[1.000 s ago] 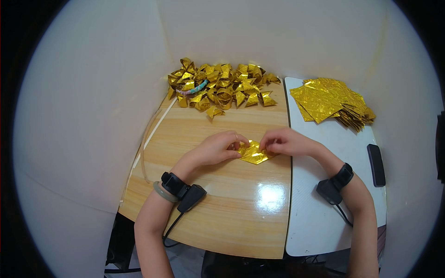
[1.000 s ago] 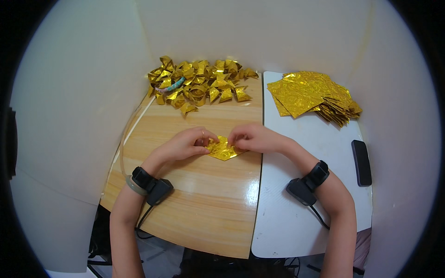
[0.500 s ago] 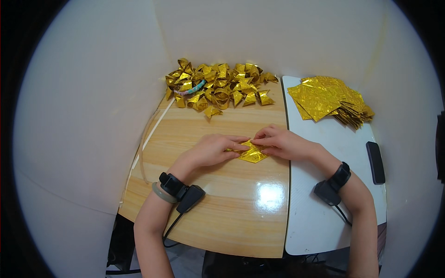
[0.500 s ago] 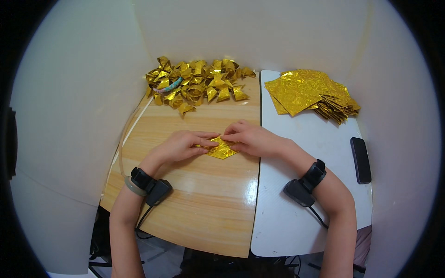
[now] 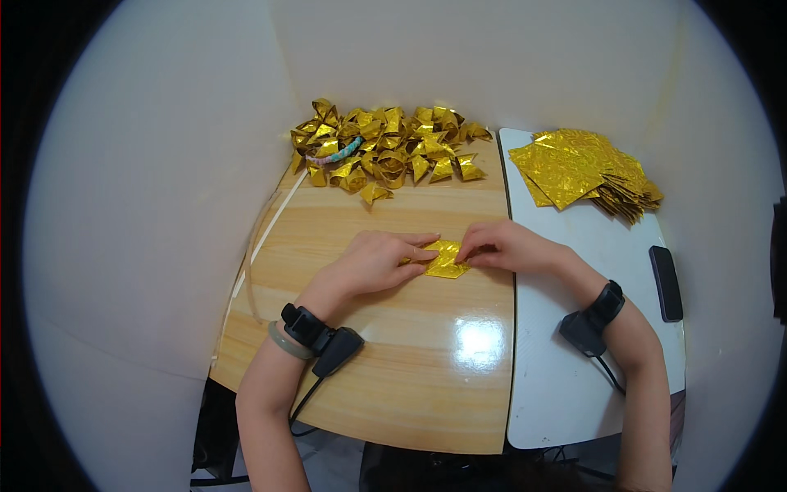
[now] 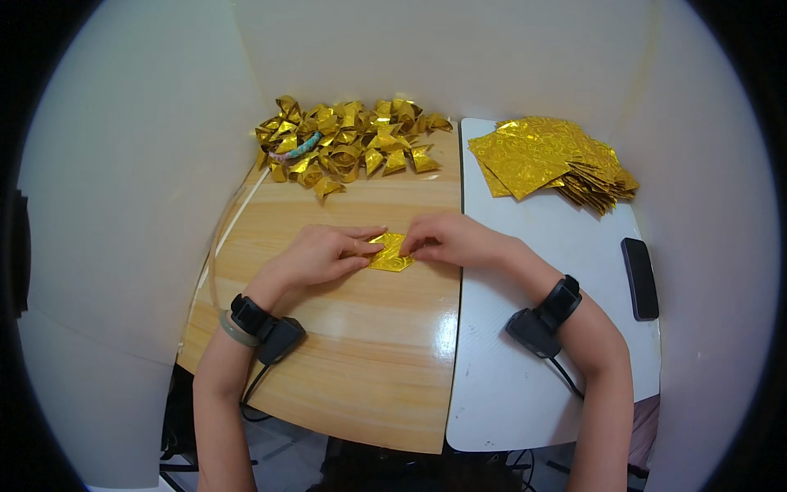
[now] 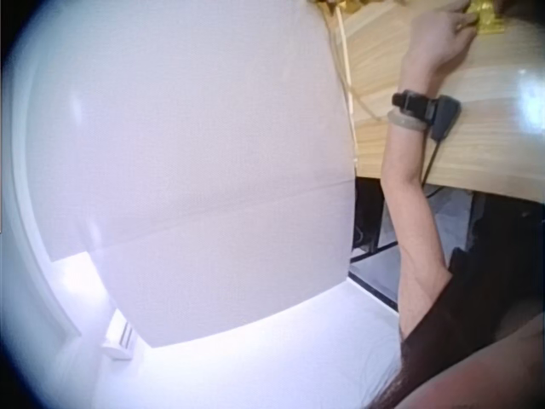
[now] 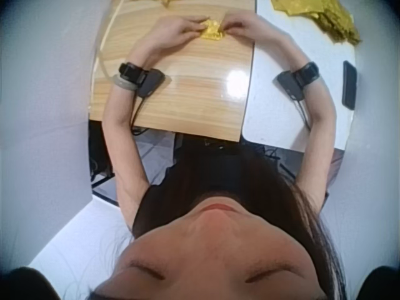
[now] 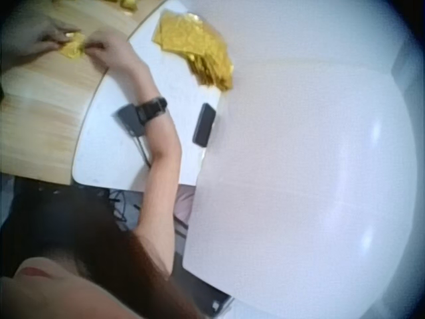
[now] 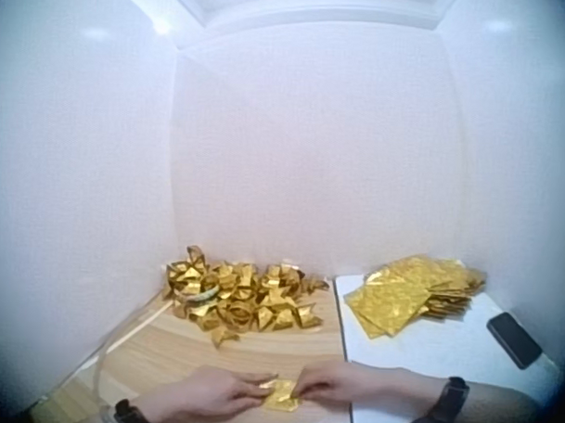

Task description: Folding sheets of gold foil paper into traditional Chinese ritual ingots (yuanbao).

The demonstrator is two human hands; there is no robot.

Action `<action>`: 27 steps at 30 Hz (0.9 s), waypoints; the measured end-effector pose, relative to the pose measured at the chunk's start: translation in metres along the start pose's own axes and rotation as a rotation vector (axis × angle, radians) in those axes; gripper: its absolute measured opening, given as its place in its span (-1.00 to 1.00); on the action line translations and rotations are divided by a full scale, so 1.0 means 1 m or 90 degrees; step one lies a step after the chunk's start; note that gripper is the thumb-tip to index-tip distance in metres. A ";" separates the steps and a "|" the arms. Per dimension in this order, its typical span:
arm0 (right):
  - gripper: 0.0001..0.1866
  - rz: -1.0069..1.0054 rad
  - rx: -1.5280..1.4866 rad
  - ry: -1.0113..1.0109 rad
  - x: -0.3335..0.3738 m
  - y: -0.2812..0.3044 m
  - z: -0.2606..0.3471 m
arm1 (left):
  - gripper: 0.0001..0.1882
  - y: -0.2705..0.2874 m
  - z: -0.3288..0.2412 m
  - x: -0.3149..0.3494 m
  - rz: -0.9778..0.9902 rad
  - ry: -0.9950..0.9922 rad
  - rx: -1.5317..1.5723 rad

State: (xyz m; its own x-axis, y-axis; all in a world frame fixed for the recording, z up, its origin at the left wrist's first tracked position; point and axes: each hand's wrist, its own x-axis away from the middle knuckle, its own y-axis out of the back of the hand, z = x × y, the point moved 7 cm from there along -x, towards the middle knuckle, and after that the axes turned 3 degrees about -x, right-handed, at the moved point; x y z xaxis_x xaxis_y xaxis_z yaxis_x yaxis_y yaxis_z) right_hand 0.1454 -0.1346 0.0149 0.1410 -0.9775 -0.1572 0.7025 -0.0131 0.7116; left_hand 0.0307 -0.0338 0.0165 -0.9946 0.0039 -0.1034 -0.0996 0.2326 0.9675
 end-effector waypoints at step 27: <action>-0.69 -0.034 0.113 -0.067 0.006 0.006 -0.005 | -0.80 0.015 0.011 0.001 0.077 0.079 -0.009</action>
State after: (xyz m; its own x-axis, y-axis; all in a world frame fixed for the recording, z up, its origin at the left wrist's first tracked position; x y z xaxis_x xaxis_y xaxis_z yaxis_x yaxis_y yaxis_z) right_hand 0.1545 -0.1392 0.0147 0.0272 -0.9908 -0.1323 0.5720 -0.0931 0.8149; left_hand 0.0286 -0.0197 0.0285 -0.9950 -0.0899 0.0431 0.0219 0.2243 0.9743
